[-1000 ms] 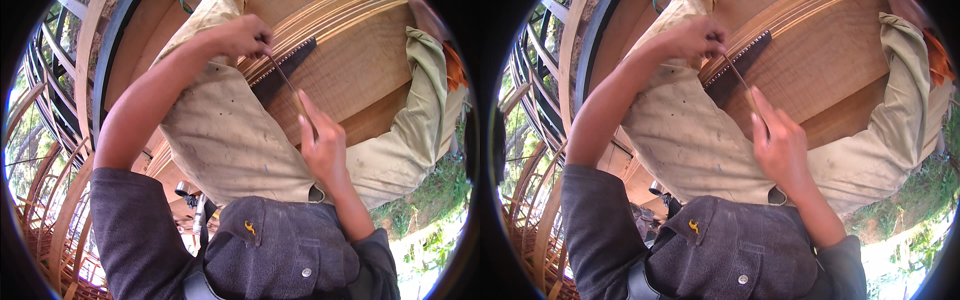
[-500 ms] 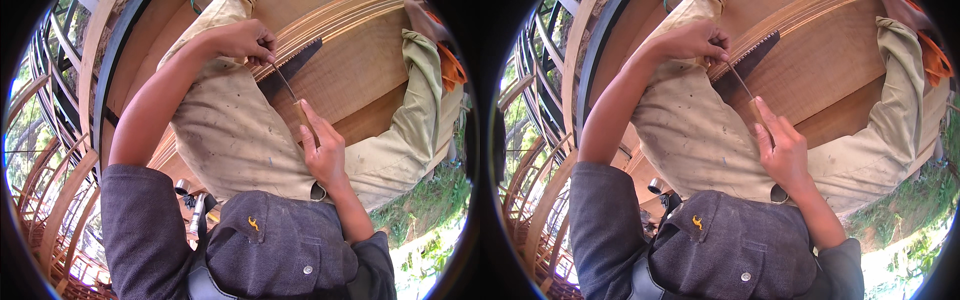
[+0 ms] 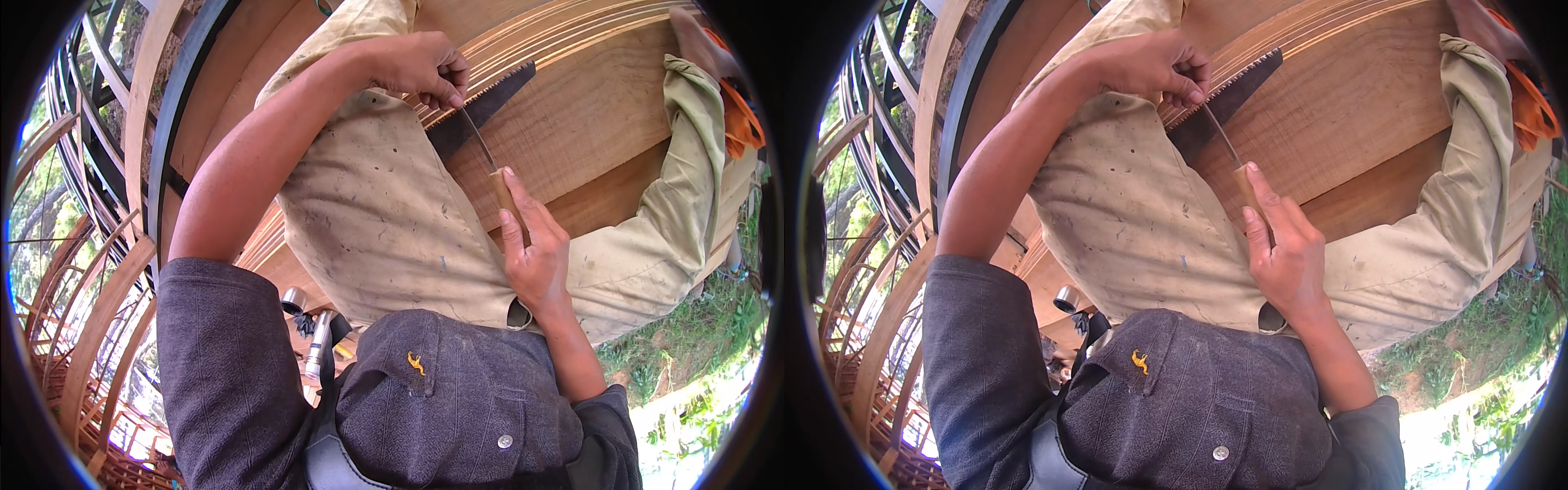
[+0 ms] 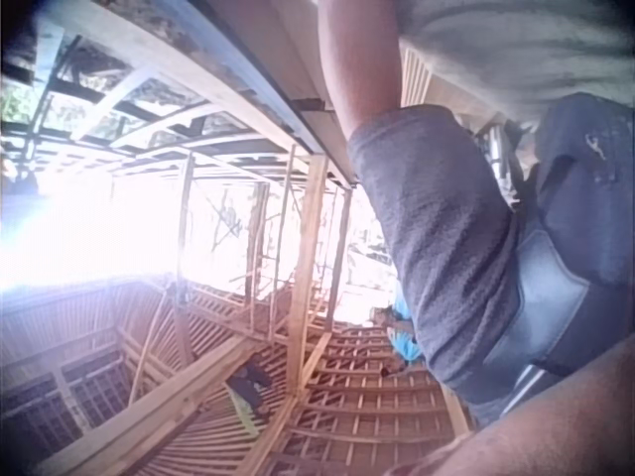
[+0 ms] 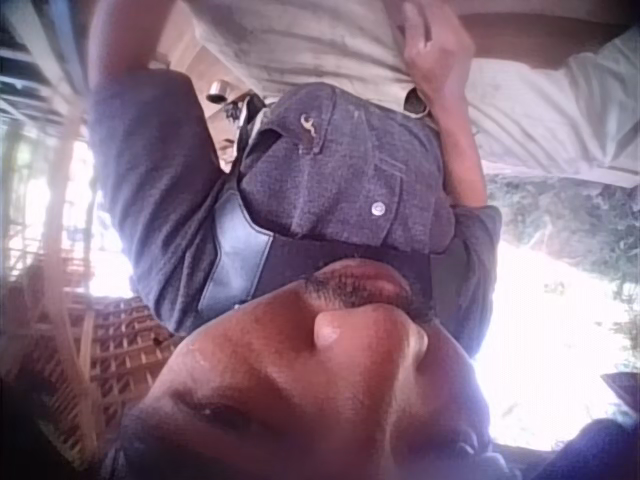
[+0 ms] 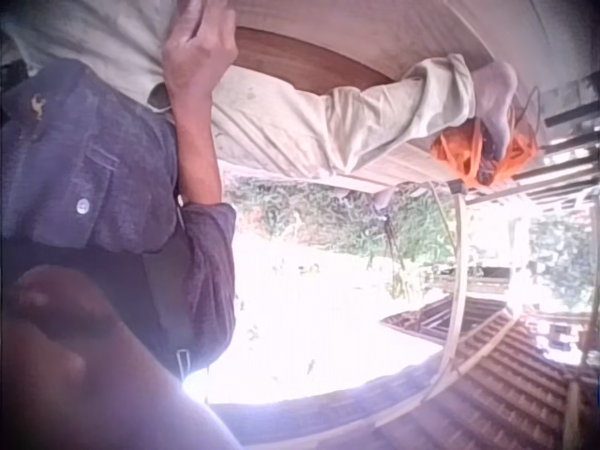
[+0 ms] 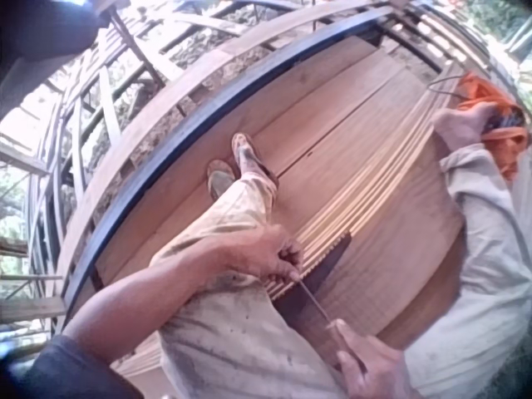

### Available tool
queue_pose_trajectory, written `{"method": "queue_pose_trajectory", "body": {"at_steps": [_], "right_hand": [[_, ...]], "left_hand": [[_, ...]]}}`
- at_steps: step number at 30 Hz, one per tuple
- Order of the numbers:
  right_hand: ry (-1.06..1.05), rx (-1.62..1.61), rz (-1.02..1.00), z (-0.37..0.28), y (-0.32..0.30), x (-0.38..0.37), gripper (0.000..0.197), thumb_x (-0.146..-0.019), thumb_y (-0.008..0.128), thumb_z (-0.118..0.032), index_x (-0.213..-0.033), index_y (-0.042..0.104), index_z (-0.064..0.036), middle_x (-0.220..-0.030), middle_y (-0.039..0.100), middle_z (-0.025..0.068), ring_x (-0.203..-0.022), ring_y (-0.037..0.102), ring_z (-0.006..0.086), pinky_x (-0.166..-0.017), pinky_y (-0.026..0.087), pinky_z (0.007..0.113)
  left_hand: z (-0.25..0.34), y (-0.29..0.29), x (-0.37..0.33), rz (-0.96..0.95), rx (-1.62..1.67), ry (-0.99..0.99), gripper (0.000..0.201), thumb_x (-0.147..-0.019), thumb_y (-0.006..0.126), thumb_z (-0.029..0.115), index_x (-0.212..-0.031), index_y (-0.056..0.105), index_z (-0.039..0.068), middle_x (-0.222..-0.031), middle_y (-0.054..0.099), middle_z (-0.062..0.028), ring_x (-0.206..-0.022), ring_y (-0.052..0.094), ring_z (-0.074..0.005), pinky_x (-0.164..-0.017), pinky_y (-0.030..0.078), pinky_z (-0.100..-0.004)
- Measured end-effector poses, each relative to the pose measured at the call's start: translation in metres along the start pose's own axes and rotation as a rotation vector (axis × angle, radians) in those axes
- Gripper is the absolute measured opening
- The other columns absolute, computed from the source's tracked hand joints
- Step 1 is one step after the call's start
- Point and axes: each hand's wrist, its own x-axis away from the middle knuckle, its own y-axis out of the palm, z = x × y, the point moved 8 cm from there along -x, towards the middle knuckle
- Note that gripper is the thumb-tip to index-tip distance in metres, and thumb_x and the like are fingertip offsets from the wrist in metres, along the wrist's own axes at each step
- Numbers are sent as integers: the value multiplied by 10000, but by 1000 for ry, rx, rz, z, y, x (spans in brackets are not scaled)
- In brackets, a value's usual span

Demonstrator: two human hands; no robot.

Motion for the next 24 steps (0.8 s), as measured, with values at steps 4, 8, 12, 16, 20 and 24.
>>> {"method": "queue_pose_trajectory", "body": {"at_steps": [4, 8, 12, 16, 20, 24], "right_hand": [[27, 8, -9, 1, -2, 1, 533, -1009, 690, -85, -1531, 607, -156, -762, 538, 124, -640, 530, 273, -629, 487, 400], [42, -13, -21, 1, -2, 0, 532, -1014, 683, -84, -1535, 600, -152, -781, 557, 134, -658, 546, 280, -654, 499, 399], [75, -37, -42, 1, -3, -3, 525, -1019, 674, -79, -1535, 599, -142, -808, 591, 143, -682, 573, 284, -682, 516, 394], [94, -49, -66, 2, -5, -6, 515, -1023, 658, -64, -1531, 601, -128, -845, 632, 152, -708, 605, 286, -707, 533, 389], [115, -45, -75, 6, -4, -10, 497, -1018, 643, -43, -1510, 621, -113, -876, 670, 178, -728, 645, 311, -727, 543, 397], [73, -37, -45, 3, 6, -30, 480, -1009, 648, -54, -1484, 644, -123, -880, 691, 209, -748, 673, 362, -734, 549, 427]], "left_hand": [[1, 0, -3, 19, -1, -10, 137, -942, 792, 139, -921, 742, 13, -786, 724, -11, -699, 653, -98, -668, 537, -277], [2, -1, -3, 45, -27, -30, 150, -941, 799, 146, -907, 742, 12, -777, 727, -17, -692, 656, -98, -657, 535, -279], [0, -2, -6, 60, -57, -39, 162, -940, 804, 152, -902, 739, 8, -774, 730, -23, -696, 667, -101, -657, 536, -279], [-6, 0, -13, 40, -49, -37, 171, -949, 798, 151, -884, 728, 9, -766, 729, -27, -692, 670, -103, -658, 539, -276], [-12, 6, -16, 42, -35, -101, 178, -951, 791, 145, -868, 717, 6, -768, 729, -31, -694, 675, -107, -662, 545, -276], [-24, -14, -14, 78, -89, -164, 163, -953, 779, 137, -883, 716, 4, -775, 732, -30, -689, 676, -106, -659, 547, -278]]}}
